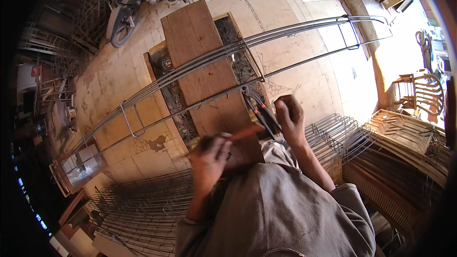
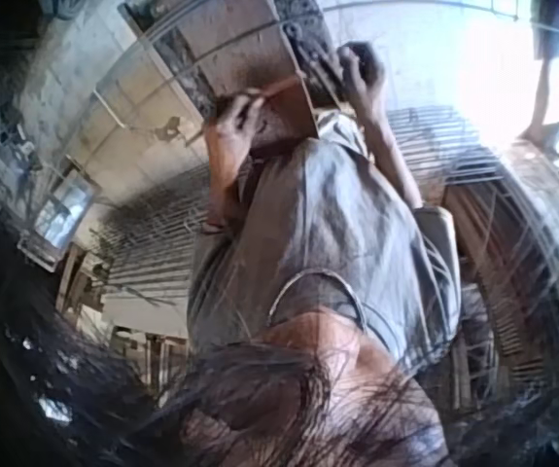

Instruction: The person assembles a metal frame by twisting wire around the intersections of metal rods with pliers. They move the frame along a wooden support, handling wire and securing several joints before tightening them with the tool.

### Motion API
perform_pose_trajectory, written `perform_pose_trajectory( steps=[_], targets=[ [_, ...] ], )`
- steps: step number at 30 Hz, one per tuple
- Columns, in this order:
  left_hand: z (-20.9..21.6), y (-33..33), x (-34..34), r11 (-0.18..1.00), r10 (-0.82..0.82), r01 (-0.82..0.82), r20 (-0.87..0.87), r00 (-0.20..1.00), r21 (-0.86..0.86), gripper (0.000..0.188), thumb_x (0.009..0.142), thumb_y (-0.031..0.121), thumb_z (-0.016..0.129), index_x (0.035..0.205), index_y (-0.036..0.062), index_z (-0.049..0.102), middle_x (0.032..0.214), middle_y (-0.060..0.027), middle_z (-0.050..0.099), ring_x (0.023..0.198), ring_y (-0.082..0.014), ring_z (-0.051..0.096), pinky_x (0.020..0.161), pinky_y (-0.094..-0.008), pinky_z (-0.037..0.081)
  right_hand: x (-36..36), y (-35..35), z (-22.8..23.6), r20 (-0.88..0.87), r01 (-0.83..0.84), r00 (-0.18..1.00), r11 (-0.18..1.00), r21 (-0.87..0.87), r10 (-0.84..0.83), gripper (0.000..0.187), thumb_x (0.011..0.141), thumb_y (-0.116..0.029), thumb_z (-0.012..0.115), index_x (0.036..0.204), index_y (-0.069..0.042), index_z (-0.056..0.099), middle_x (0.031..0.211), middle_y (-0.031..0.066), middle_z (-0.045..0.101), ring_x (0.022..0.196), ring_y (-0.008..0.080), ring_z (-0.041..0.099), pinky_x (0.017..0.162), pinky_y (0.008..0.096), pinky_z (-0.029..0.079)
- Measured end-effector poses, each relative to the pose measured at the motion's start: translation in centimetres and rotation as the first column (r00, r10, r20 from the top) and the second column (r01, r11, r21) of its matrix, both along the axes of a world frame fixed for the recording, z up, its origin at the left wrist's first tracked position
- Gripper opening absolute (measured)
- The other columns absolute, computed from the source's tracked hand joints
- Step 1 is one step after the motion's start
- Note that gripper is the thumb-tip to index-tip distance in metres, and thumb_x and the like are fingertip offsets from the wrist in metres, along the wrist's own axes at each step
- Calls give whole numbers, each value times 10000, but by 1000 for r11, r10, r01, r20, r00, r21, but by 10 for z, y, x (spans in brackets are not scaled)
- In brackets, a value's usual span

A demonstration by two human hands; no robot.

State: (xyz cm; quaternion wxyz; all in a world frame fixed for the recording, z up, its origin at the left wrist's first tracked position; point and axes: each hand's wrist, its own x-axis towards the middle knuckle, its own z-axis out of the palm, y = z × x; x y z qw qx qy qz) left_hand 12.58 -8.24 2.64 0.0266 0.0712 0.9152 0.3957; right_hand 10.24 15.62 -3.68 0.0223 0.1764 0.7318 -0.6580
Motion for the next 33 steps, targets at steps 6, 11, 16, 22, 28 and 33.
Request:
perform_pose_trajectory(
  steps=[6,11,16,22,28,33],
  targets=[
    [-40,-73,21,640,737,-710,24,675,294,335,1010,284,561,1182,1,604,761,17,510,629,-103,461,585,-270,422,-47,-21,1,-175,66,984,849,525,32,261,893,-225,710,1053,-39,620,779,148,632,678,328,639,623,423,491],
    [-179,-88,81,643,737,-717,35,675,269,362,1030,266,494,1228,-33,541,859,-92,494,706,-203,497,617,-346,437,-26,-19,-14,-264,71,962,881,467,63,199,983,-186,559,1097,-23,565,767,157,606,663,304,610,624,399,478],
    [-177,-64,75,873,479,-476,3,878,-108,348,1013,219,515,1235,-49,532,1042,-240,527,921,-400,557,807,-463,477,15,3,-18,-149,-155,946,807,570,288,187,981,-121,524,1152,-46,533,805,226,641,692,433,637,600,490,494],
    [-174,-64,43,825,498,-477,-10,867,-303,373,970,215,598,1269,-4,555,1172,-255,534,1072,-416,563,878,-485,481,3,-9,-13,-37,-265,947,839,475,320,140,955,-93,536,1088,-51,524,757,228,641,673,432,638,580,500,488],
    [-124,-58,39,819,540,-568,-226,811,-79,378,953,203,633,1256,-12,565,1115,-213,577,1021,-356,574,866,-461,487,-26,-24,0,-112,-117,976,880,460,188,106,956,-102,531,1048,-49,520,735,237,635,683,443,631,584,503,480],
    [-21,-4,-17,971,241,-219,-397,886,100,199,923,141,654,1094,39,655,1015,-113,628,952,-269,591,854,-418,463,-26,-21,-16,-171,-88,970,906,415,173,112,950,-89,529,1048,-35,520,736,238,635,675,421,638,595,488,482]
  ],
)
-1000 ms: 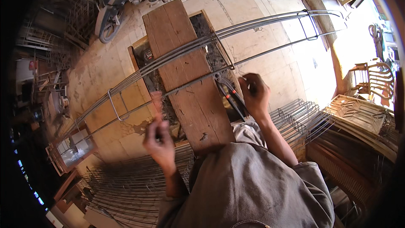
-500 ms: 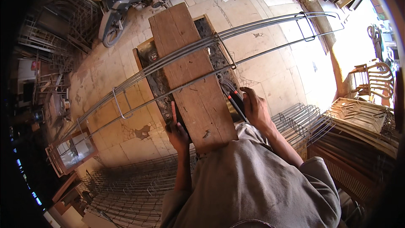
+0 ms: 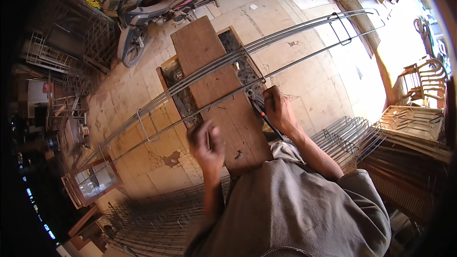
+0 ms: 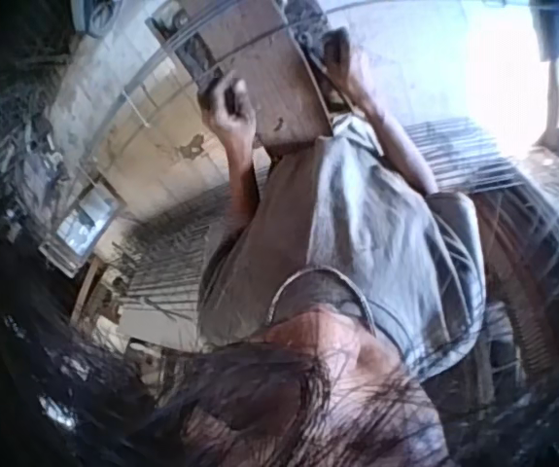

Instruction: The person assembles a metal frame by twisting wire around the intersections of metal rods with pliers. They move the frame along a wooden support, handling wire and securing several joints before tightening them with the tool.

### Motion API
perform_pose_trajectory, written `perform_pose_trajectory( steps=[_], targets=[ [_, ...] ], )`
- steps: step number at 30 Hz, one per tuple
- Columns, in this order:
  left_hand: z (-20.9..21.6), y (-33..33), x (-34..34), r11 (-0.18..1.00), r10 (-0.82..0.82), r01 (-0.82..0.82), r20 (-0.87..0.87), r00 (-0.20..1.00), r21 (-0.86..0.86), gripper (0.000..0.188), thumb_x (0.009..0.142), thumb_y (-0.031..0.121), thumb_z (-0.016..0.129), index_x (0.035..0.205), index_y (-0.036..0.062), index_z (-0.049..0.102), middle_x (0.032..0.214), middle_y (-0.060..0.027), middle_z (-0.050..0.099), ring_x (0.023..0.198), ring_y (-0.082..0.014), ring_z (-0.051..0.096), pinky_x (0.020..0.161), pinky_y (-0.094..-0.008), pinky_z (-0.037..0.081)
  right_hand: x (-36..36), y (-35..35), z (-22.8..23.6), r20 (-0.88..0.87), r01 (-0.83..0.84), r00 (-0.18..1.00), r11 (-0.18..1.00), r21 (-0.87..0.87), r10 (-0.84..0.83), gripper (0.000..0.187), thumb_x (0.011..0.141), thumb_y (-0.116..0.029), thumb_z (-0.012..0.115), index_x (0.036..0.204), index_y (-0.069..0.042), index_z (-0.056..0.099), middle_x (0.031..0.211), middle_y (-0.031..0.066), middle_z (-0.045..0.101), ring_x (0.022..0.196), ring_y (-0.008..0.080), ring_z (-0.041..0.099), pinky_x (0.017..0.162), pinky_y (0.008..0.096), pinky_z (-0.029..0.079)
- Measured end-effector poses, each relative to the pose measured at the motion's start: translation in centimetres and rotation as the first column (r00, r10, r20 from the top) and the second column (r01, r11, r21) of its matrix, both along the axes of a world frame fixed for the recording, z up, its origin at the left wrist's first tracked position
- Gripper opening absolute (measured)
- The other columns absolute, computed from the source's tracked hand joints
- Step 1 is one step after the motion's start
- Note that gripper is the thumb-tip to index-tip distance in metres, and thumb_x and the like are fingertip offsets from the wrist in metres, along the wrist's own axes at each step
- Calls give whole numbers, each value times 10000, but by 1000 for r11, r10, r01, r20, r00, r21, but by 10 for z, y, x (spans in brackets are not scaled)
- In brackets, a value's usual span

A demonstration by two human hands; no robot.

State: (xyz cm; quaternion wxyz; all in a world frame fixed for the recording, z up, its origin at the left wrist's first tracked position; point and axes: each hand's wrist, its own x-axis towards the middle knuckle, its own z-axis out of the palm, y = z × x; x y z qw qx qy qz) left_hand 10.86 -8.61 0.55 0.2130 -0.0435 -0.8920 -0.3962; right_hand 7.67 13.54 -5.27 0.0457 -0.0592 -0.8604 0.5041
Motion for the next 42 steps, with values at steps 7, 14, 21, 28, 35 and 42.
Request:
perform_pose_trajectory(
  steps=[7,14,21,28,35,42],
  targets=[
    [-2,73,-101,788,-318,352,155,935,-506,195,937,230,598,903,71,706,960,-97,695,953,-294,593,935,-434,409,-12,-21,-1,67,188,981,973,-133,-180,104,985,-121,508,987,-18,521,698,222,611,654,382,626,582,467,465],
    [-9,87,-118,815,-410,517,367,835,-264,227,925,217,586,907,25,707,941,-171,708,956,-403,611,905,-464,455,-15,-21,6,80,200,979,955,-220,-187,202,997,-170,474,971,10,562,730,222,615,644,365,604,602,449,457],
    [-32,91,-125,895,-361,427,351,864,-129,244,903,233,610,921,14,717,905,-227,697,951,-405,622,859,-485,482,-17,-19,2,9,167,986,976,-139,-168,167,932,-104,523,1000,3,633,799,236,644,711,351,655,653,423,494],
    [-21,107,-126,976,-162,207,419,893,-64,273,823,293,703,881,29,741,900,-207,710,880,-383,676,821,-450,525,-16,-21,8,14,210,978,974,-83,-209,122,916,-85,579,1015,-18,602,656,186,606,570,319,603,558,416,455],
    [-24,109,-126,977,-140,195,433,890,-85,285,800,311,727,876,37,746,893,-205,712,875,-378,683,808,-451,530,-9,-23,23,-51,274,959,959,-78,-278,219,932,-103,601,1125,-54,509,574,147,564,489,305,549,505,422,409],
    [-28,96,-128,985,-171,159,494,853,66,284,829,293,719,875,13,729,803,-183,707,742,-329,685,694,-397,518,-10,-19,23,-47,230,971,970,-81,-235,190,951,-120,574,1124,-49,539,669,214,617,619,407,622,580,482,460]
  ],
)
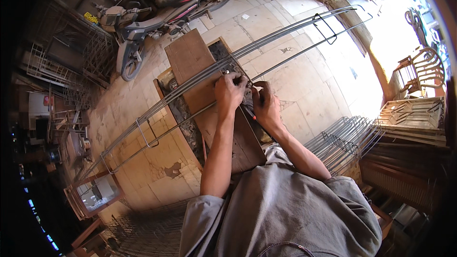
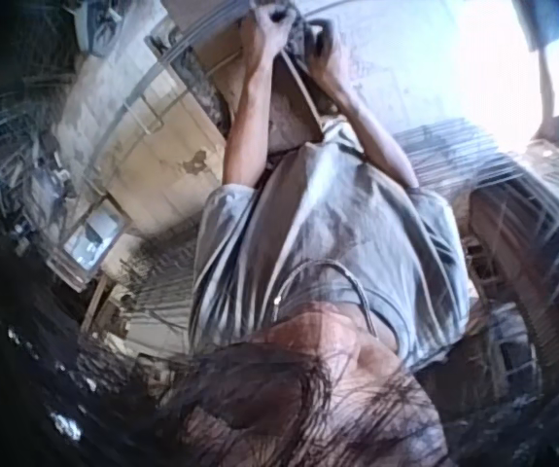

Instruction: The person assembles a metal frame by twisting wire around the intersections of metal rods with pliers. They move the frame along a wooden support, handling wire and securing several joints before tightening them with the tool.

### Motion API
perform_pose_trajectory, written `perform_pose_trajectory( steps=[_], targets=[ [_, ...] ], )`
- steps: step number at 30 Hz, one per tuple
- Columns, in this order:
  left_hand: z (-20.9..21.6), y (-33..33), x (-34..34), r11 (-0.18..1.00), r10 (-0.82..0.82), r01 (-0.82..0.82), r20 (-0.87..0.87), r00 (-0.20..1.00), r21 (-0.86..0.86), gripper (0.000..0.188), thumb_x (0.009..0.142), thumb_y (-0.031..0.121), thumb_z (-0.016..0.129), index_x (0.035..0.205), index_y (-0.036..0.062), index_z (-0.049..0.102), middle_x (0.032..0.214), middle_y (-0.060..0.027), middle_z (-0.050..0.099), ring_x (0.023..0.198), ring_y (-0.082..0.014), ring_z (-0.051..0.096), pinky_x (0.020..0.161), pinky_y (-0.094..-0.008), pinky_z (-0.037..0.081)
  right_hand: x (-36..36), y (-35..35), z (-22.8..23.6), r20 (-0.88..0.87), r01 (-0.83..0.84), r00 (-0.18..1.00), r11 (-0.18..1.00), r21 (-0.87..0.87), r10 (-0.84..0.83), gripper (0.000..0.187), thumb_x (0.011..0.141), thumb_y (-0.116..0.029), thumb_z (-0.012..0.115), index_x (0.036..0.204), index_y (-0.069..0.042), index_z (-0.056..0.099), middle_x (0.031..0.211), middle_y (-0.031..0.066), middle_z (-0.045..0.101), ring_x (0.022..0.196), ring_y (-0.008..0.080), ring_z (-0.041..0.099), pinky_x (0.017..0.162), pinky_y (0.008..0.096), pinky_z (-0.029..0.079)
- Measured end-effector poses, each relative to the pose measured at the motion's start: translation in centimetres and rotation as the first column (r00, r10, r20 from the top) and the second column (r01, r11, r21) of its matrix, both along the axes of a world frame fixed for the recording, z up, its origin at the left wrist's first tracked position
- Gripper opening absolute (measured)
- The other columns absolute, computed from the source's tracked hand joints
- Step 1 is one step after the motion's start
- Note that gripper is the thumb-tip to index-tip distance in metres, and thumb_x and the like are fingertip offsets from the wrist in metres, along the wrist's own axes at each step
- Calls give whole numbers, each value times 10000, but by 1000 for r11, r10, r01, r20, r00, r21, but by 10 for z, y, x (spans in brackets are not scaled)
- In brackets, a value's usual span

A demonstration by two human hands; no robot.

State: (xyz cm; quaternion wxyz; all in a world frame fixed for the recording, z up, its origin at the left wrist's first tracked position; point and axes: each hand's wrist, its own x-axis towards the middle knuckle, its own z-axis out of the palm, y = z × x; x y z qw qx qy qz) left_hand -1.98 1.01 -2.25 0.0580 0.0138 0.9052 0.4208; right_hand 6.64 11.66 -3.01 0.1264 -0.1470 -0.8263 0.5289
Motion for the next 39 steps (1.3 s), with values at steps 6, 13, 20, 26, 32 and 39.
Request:
perform_pose_trajectory(
  steps=[6,13,20,26,32,39],
  targets=[
    [6,-1,4,997,-52,55,-64,997,48,250,853,250,707,902,6,730,848,-191,720,789,-336,711,727,-399,548,-1,0,-2,33,17,999,1000,-20,-16,170,967,-133,545,1116,-53,552,745,265,635,731,466,642,634,508,482],
    [-8,-7,4,971,-83,90,-40,996,223,193,847,176,742,911,-4,718,827,-156,725,722,-216,693,668,-359,525,-1,-1,-2,20,9,1000,1000,-18,-9,136,960,-111,543,1073,-35,559,756,273,633,735,478,636,631,515,478],
    [-6,-9,8,956,-160,234,-356,921,177,151,877,176,703,905,27,698,839,-159,715,768,-322,697,683,-399,524,-2,-4,-12,-114,11,993,1000,17,-9,128,952,-82,545,1072,-42,562,748,266,633,710,465,645,623,508,479],
    [-4,-15,8,951,-223,282,-347,911,127,148,866,192,726,911,54,697,854,-126,720,772,-310,690,684,-398,517,0,-4,5,76,-6,997,1000,-9,6,122,946,-74,547,1064,-45,564,791,264,649,735,454,652,637,503,491],
    [-8,-12,9,937,-320,348,-346,882,20,125,858,112,708,964,69,660,857,-110,713,817,-297,692,734,-409,509,-1,3,-5,-38,-32,999,999,20,33,120,946,-81,536,1051,-33,571,831,264,658,773,467,645,672,510,501],
    [-7,-13,13,928,-331,369,-330,884,59,169,850,67,698,1005,50,632,934,-134,703,904,-306,681,771,-416,512,-3,5,-4,-61,-24,998,998,54,27,114,930,-72,554,1032,-33,588,734,254,619,661,422,617,603,473,477]
  ],
)
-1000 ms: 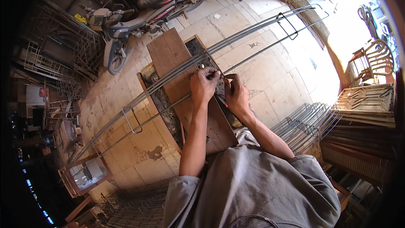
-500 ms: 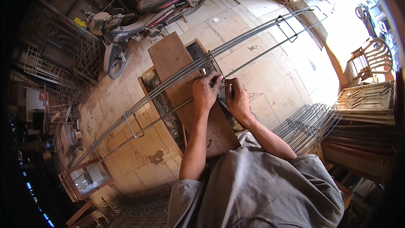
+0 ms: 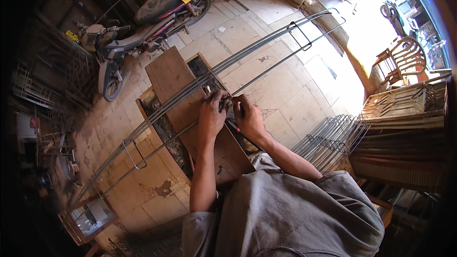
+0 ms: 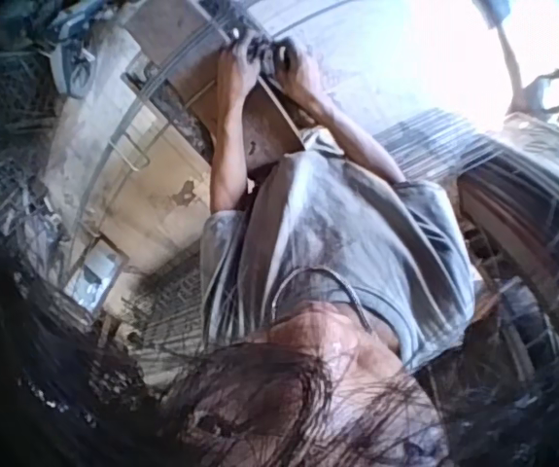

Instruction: The person assembles a metal frame by twisting wire around the intersections of metal rods with pliers. They move the frame along a wooden support, handling wire and securing several joints before tightening them with the tool.

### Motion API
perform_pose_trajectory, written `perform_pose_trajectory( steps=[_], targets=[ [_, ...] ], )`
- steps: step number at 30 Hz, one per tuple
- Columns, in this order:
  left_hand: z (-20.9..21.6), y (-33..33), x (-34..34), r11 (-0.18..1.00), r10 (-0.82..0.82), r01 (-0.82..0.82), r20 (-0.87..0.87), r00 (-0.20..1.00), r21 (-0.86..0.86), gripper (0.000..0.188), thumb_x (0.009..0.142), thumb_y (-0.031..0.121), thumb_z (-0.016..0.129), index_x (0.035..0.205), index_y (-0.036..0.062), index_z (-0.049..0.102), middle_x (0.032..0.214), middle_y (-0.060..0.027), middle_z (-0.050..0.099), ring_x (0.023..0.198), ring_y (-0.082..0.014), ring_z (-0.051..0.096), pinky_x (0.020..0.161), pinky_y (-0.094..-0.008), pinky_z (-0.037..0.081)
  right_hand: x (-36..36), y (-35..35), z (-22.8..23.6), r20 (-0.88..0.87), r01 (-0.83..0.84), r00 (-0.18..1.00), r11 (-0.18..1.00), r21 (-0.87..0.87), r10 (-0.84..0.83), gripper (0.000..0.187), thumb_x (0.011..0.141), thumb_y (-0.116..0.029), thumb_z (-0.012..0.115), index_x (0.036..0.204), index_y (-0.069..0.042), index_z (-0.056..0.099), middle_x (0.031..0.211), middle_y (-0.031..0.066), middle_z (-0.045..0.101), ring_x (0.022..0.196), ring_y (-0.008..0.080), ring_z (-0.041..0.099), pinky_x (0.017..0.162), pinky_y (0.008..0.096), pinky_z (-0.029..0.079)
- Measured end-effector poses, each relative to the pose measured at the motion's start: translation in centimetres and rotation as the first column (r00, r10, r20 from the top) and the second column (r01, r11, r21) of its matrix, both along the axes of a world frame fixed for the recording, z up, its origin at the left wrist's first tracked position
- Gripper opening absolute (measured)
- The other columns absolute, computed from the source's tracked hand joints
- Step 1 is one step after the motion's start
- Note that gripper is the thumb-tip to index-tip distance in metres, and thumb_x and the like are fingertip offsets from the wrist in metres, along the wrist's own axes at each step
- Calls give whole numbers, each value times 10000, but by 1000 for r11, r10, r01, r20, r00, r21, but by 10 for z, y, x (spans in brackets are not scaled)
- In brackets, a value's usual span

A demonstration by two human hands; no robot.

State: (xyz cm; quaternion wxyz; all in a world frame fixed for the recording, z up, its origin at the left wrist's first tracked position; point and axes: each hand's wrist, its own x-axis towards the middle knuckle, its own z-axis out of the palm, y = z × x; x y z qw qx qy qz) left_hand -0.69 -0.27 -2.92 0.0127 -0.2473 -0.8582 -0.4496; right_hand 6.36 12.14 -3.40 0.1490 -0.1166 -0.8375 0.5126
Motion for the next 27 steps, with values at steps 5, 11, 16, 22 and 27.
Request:
perform_pose_trajectory(
  steps=[5,11,16,22,27],
  targets=[
    [5,-3,-1,997,-59,61,-51,997,40,107,861,13,628,964,31,604,935,-169,667,896,-394,634,769,-463,502,-1,-5,0,-17,31,999,999,26,-31,106,918,-57,573,1011,-46,622,595,202,570,477,312,565,509,406,440],
    [4,-2,-3,993,-71,70,15,997,90,145,847,-10,650,985,35,642,958,-153,687,912,-377,655,771,-436,517,1,2,5,21,-18,1000,999,49,17,147,909,-87,560,1038,-34,605,771,264,640,708,435,650,640,496,499],
    [4,-6,-3,995,-58,59,-8,998,83,165,828,6,671,982,51,631,942,-146,651,883,-365,649,759,-432,517,-1,18,30,137,-233,967,965,121,217,218,868,-74,575,1071,-16,627,784,271,643,726,428,656,666,479,521],
    [5,-4,-3,995,-92,94,-40,995,34,207,816,34,685,1003,81,611,963,-132,616,868,-356,646,720,-448,525,-22,37,31,107,-328,942,940,99,317,162,835,-55,566,944,5,670,795,245,651,756,405,668,676,452,524],
    [5,-2,-2,995,-84,87,-50,995,57,209,812,80,712,986,79,596,977,-123,623,862,-370,643,692,-454,526,-39,47,52,408,-364,831,924,-113,377,189,871,-124,572,953,-1,689,795,151,651,715,214,613,665,349,493]
  ],
)
